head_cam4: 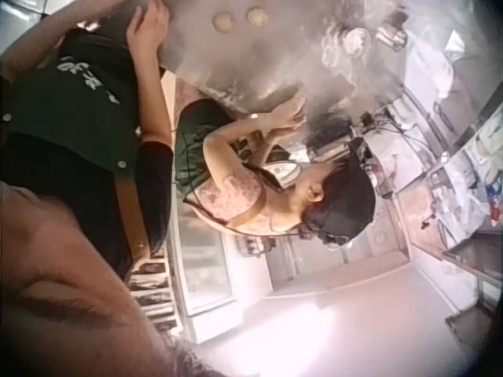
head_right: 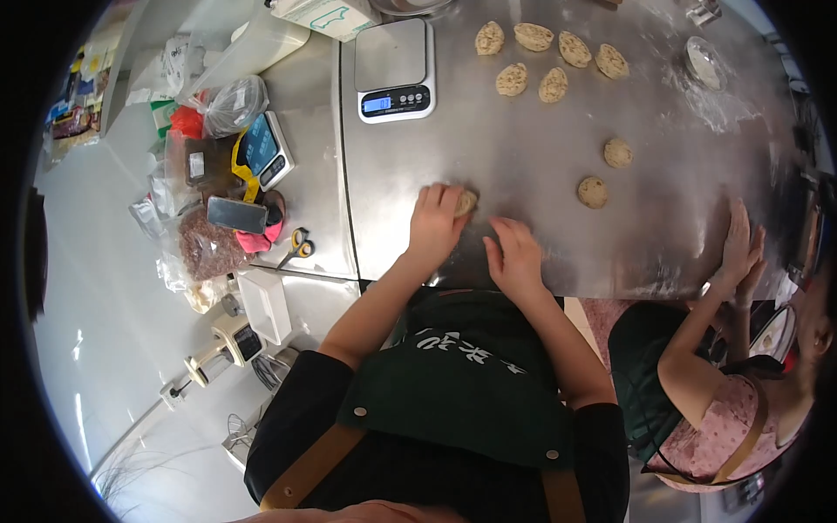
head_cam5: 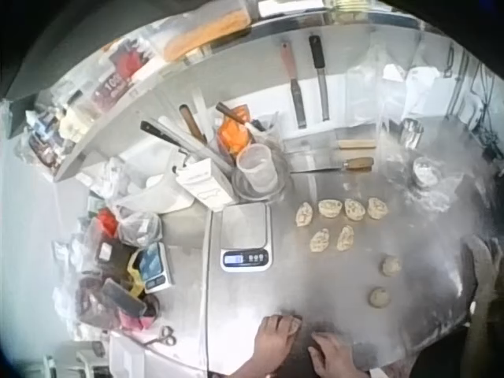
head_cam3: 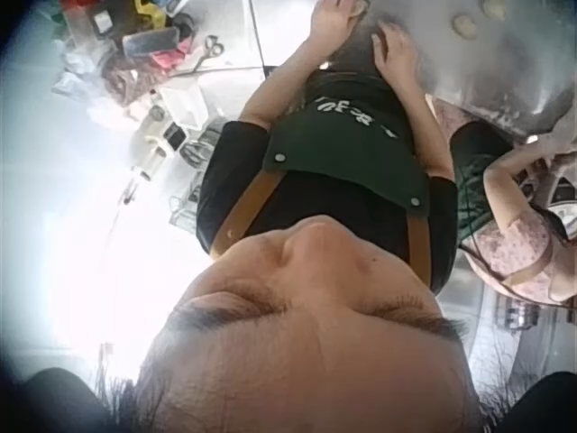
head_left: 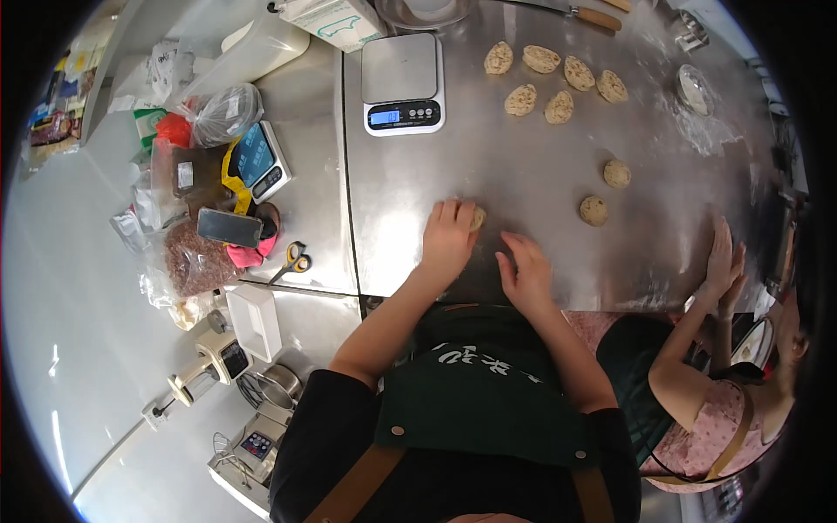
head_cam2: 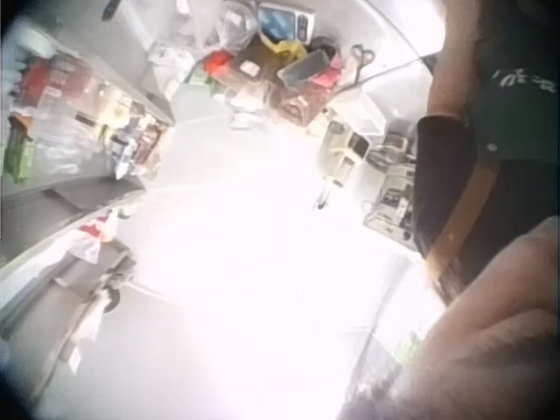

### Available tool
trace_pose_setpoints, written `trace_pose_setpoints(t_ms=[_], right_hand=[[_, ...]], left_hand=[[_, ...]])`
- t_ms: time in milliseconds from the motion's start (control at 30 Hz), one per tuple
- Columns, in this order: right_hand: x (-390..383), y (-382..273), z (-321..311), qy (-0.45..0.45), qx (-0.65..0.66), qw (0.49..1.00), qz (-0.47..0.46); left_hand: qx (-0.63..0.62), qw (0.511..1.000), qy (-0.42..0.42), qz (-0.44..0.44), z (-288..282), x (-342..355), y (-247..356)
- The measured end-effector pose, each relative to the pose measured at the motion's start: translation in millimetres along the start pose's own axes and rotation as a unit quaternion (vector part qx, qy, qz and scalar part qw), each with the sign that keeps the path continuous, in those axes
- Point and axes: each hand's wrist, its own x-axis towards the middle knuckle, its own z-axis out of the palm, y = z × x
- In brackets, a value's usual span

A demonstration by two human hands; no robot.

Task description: Manually shaping and rolling small portions of dough into round buns on a metal work table.

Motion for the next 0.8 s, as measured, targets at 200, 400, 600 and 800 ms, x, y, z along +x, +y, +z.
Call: trace_pose_setpoints(t_ms=[200, 400, 600, 800], right_hand=[[26, -8, 31, -0.011, -0.056, 0.997, -0.053], [30, -3, 41, -0.043, -0.139, 0.980, -0.138], [47, -1, 42, -0.144, -0.293, 0.929, -0.175], [51, -2, 39, -0.267, -0.331, 0.896, -0.126]], left_hand=[[-0.055, 0.998, 0.016, -0.002, 9, 22, -21], [-0.139, 0.986, 0.045, 0.087, 9, -17, -42], [-0.045, 0.988, -0.046, 0.139, 15, -27, -41], [0.018, 0.981, -0.165, 0.105, 10, -15, -34]])
